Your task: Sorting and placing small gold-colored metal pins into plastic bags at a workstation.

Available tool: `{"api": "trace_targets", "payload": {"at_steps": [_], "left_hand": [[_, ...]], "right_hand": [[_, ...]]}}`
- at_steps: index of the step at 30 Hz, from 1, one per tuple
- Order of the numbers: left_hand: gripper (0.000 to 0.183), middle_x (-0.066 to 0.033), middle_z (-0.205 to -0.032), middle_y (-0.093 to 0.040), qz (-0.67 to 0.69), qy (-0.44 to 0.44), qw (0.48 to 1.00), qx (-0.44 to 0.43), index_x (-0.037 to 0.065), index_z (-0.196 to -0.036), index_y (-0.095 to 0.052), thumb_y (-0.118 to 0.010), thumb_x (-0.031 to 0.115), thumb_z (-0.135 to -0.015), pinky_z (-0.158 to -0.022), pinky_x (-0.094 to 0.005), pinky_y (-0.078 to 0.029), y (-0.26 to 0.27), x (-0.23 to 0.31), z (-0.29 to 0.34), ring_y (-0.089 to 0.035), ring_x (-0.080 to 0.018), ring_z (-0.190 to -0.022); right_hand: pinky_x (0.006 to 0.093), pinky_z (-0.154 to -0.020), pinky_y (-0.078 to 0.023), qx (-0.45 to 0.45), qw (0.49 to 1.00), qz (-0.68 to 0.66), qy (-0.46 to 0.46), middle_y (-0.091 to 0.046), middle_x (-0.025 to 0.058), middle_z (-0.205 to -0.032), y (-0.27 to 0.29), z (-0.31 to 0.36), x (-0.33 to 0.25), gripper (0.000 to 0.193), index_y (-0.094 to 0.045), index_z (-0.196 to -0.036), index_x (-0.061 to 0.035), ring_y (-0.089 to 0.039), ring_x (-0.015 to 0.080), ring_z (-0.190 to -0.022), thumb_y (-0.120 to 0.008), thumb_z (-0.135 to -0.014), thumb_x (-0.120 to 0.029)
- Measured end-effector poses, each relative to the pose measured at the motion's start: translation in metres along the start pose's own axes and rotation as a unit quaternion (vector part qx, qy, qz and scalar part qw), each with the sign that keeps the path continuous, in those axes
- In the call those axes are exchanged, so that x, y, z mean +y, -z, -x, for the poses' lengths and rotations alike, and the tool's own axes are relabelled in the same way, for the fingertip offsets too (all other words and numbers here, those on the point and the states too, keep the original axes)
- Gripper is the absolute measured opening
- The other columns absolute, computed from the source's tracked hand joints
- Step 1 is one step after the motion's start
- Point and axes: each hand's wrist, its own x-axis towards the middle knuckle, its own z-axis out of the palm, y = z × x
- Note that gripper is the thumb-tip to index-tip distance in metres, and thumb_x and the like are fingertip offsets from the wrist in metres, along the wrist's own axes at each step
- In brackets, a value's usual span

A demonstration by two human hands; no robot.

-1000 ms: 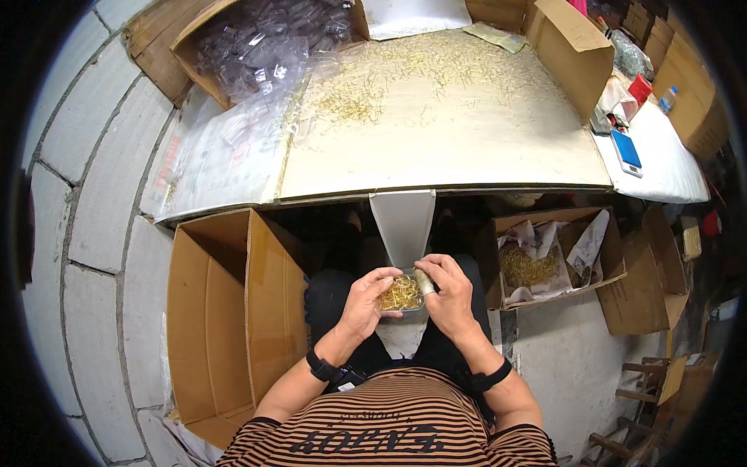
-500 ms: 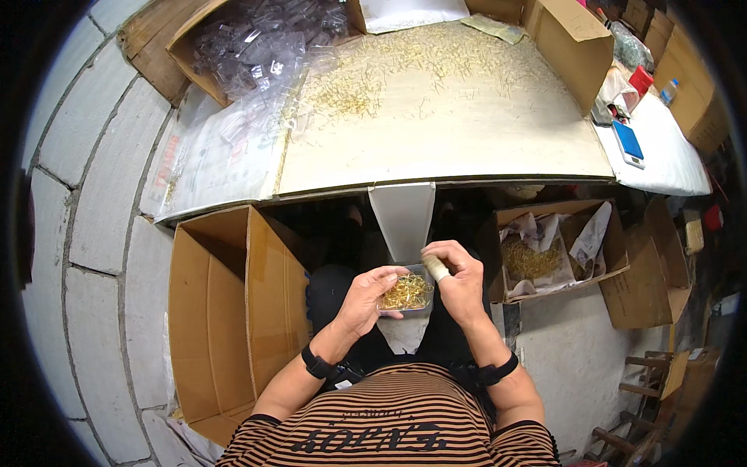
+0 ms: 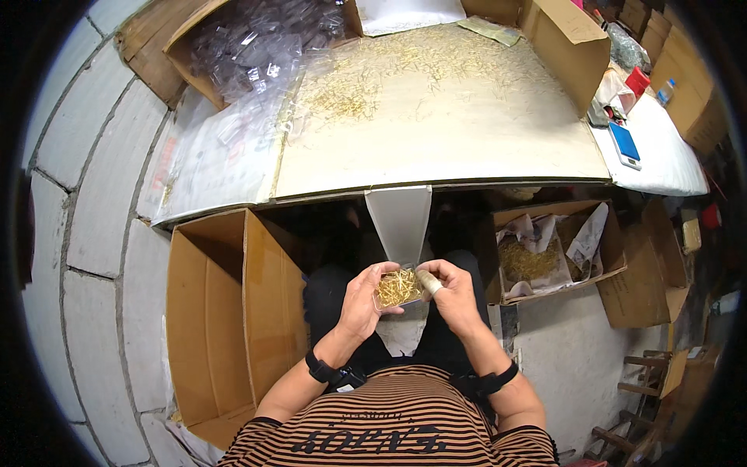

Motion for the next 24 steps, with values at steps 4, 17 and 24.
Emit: {"api": "trace_targets", "payload": {"at_steps": [4, 17, 24], "left_hand": [[0.033, -0.0106, -0.1, -0.062, -0.011, -0.005, 1.0, -0.005, -0.001, -0.114, -0.053, -0.043, 0.026, -0.097, -0.058, -0.0288, -0.059, 0.004, -0.001, 0.002, -0.066, -0.0168, -0.082], [0.027, -0.0092, -0.093, -0.063, -0.032, -0.003, 0.999, 0.029, -0.002, -0.108, -0.058, -0.05, 0.02, -0.094, -0.052, -0.0262, -0.059, 0.007, 0.004, -0.005, -0.066, -0.0149, -0.074], [0.025, -0.0093, -0.09, -0.064, -0.056, 0.004, 0.998, 0.04, -0.003, -0.107, -0.058, -0.051, 0.017, -0.094, -0.049, -0.0252, -0.057, 0.01, 0.005, -0.009, -0.065, -0.0139, -0.072]], "right_hand": [[0.0188, -0.049, -0.041, 0.013, 1.0, 0.014, 0.017, -0.059, 0.0017, -0.069, -0.004, -0.004, -0.001, 0.008, -0.061, -0.085, 0.0019, -0.051, 0.0052, -0.055, -0.061, -0.086, -0.006], [0.0187, -0.053, -0.04, 0.023, 0.984, 0.152, 0.095, -0.056, 0.0006, -0.069, -0.018, -0.012, -0.01, 0.023, -0.057, -0.101, 0.0039, -0.047, 0.0039, -0.059, -0.066, -0.08, -0.001], [0.0166, -0.049, -0.034, -0.019, 0.985, 0.169, 0.035, -0.05, -0.0042, -0.065, -0.016, -0.018, -0.013, 0.026, -0.057, -0.103, 0.0033, -0.042, 0.0006, -0.056, -0.067, -0.08, -0.003]]}}
